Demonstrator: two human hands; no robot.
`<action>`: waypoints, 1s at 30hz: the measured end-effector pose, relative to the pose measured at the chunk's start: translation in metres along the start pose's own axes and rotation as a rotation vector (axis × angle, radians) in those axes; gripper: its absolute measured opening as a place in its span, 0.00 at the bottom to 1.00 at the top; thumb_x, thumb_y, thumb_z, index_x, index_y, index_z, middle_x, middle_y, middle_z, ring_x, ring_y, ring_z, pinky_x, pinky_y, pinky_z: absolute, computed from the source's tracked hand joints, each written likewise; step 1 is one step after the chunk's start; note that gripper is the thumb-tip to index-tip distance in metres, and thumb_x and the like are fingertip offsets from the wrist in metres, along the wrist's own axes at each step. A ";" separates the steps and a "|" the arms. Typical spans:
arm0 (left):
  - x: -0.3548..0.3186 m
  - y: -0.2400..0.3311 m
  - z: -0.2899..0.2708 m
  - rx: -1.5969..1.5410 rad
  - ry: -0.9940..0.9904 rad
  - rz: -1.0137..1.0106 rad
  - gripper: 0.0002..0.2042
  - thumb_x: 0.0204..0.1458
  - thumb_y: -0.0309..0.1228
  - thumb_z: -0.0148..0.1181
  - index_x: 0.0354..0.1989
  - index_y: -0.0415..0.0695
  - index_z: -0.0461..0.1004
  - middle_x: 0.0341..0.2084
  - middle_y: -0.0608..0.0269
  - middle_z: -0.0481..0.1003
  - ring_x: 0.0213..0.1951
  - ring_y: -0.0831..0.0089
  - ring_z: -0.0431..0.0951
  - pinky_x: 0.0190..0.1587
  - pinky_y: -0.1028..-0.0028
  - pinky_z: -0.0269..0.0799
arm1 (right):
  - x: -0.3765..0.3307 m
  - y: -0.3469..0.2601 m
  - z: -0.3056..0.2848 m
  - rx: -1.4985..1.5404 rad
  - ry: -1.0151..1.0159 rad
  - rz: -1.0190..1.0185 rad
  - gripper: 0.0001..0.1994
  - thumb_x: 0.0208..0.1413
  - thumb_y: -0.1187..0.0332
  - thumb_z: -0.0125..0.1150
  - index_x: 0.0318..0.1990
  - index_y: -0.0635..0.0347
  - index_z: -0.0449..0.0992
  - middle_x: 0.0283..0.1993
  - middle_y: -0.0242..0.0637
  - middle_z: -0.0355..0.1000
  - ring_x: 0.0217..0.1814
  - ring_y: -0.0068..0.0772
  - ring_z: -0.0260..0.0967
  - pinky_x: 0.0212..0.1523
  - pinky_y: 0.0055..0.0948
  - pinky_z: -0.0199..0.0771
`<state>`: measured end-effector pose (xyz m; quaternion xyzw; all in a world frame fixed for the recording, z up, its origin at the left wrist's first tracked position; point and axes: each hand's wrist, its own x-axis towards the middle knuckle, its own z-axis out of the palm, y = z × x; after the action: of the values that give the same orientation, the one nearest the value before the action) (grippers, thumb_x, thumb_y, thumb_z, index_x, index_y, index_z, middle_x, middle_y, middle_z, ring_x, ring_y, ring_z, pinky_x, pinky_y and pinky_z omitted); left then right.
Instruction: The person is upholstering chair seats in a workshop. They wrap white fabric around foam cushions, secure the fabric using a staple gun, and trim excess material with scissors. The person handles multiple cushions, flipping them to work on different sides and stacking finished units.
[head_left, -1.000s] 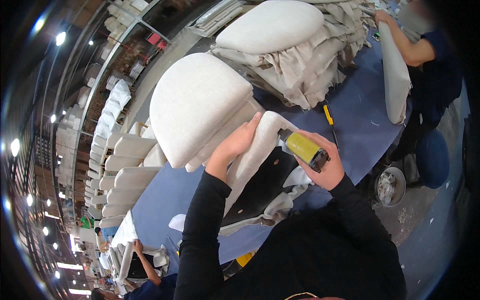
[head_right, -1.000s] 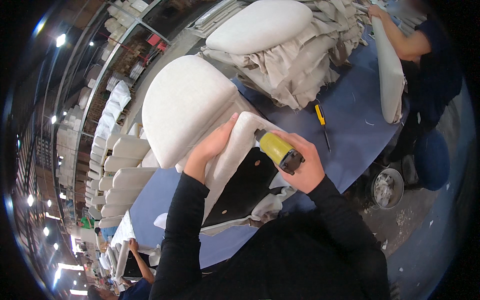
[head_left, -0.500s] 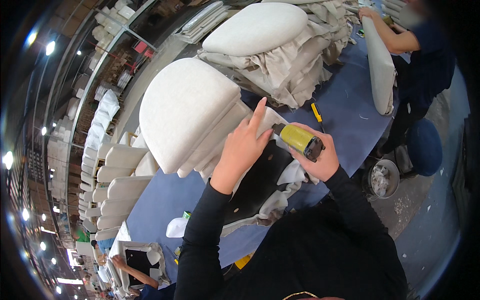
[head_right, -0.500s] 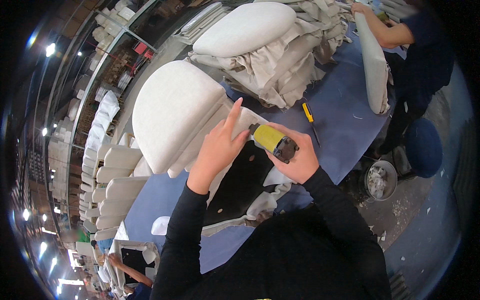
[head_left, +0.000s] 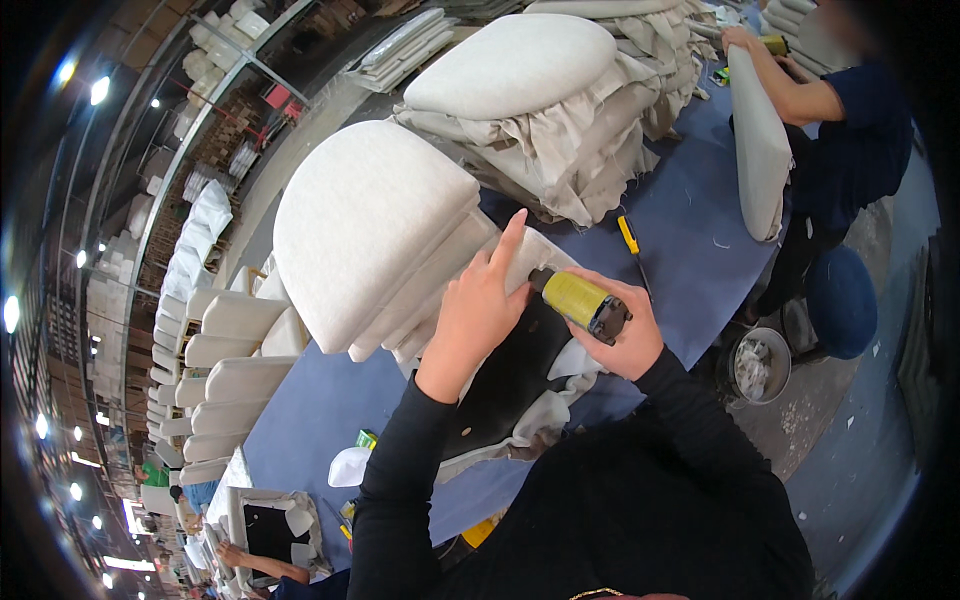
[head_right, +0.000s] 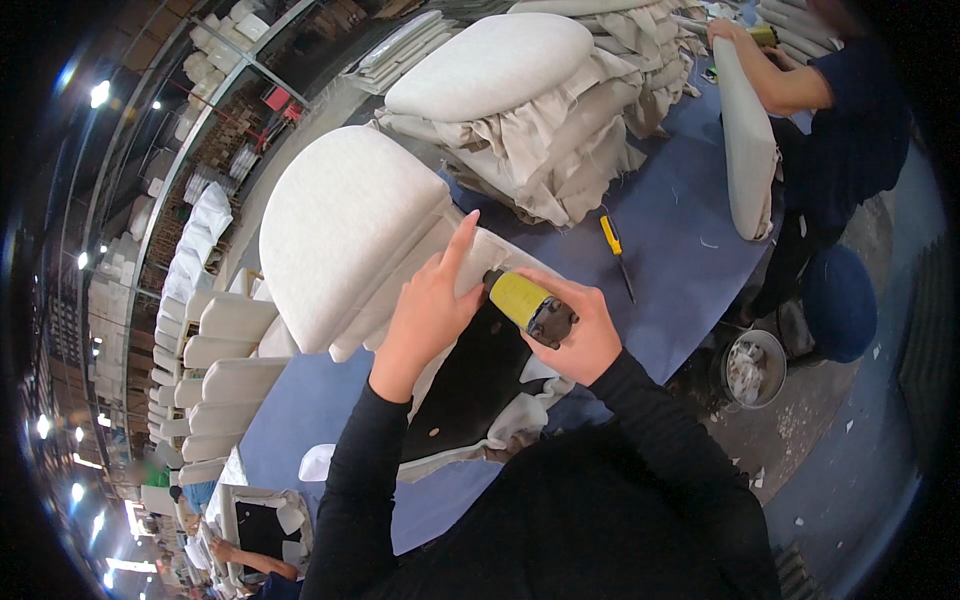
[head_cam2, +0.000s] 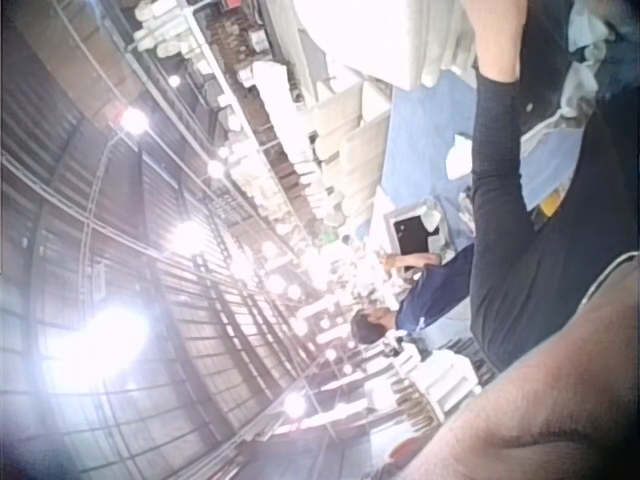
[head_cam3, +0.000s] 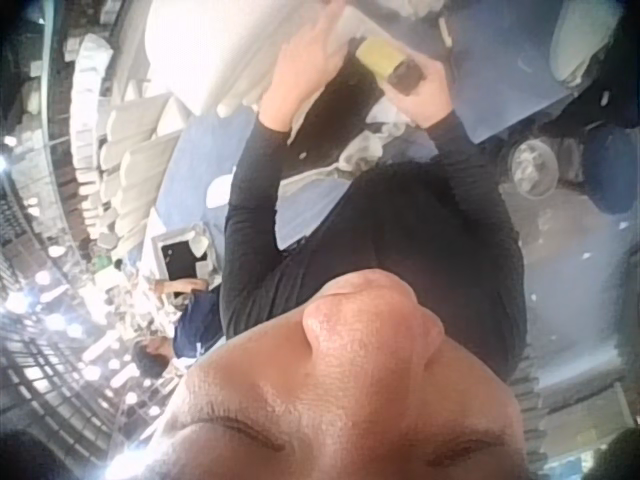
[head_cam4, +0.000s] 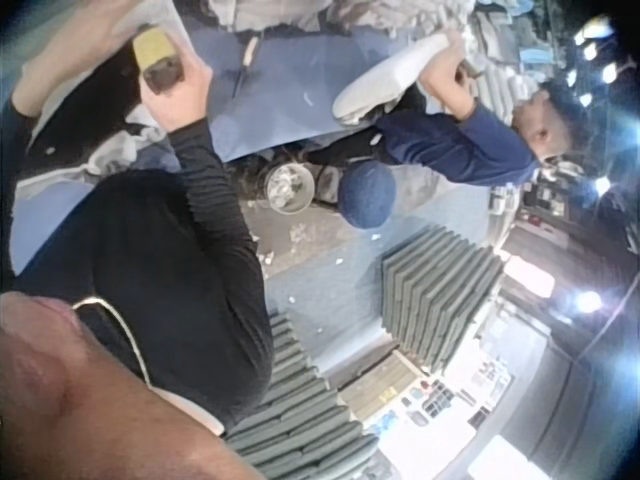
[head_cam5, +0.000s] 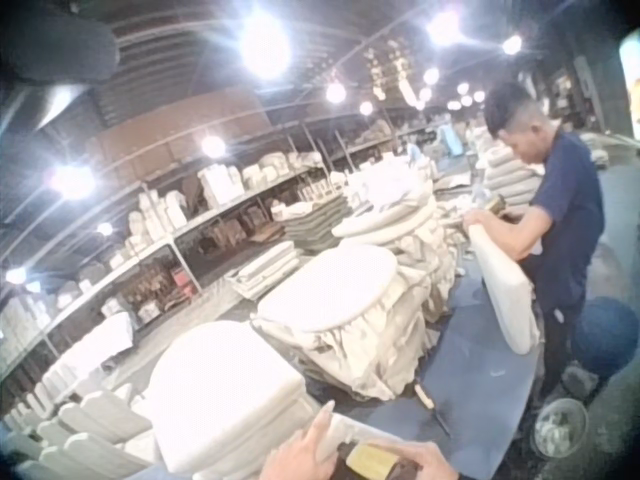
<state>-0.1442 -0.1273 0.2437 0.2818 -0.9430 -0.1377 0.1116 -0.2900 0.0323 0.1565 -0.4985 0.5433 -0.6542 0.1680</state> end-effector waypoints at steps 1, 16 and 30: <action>0.000 -0.001 0.000 0.010 0.006 -0.008 0.48 0.55 0.29 0.71 0.83 0.65 0.52 0.47 0.37 0.81 0.51 0.32 0.81 0.52 0.44 0.77 | 0.001 -0.001 0.001 -0.005 -0.002 -0.004 0.31 0.48 0.79 0.73 0.65 0.63 0.79 0.56 0.52 0.84 0.59 0.52 0.84 0.61 0.36 0.79; -0.001 -0.009 0.001 0.012 0.002 -0.004 0.51 0.50 0.31 0.73 0.83 0.64 0.51 0.47 0.37 0.80 0.49 0.32 0.82 0.53 0.44 0.79 | 0.003 -0.002 0.007 -0.023 -0.066 0.014 0.29 0.50 0.80 0.71 0.64 0.64 0.80 0.57 0.50 0.84 0.58 0.45 0.85 0.61 0.34 0.79; 0.011 -0.012 -0.008 -0.248 0.093 0.132 0.24 0.58 0.35 0.67 0.64 0.47 0.73 0.50 0.43 0.83 0.53 0.39 0.82 0.56 0.55 0.77 | 0.005 -0.004 -0.009 0.012 -0.129 -0.057 0.30 0.49 0.79 0.71 0.64 0.64 0.80 0.55 0.50 0.83 0.55 0.48 0.84 0.61 0.35 0.78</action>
<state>-0.1450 -0.1445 0.2494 0.2092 -0.9290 -0.2326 0.1978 -0.2981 0.0346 0.1628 -0.5538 0.5132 -0.6285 0.1868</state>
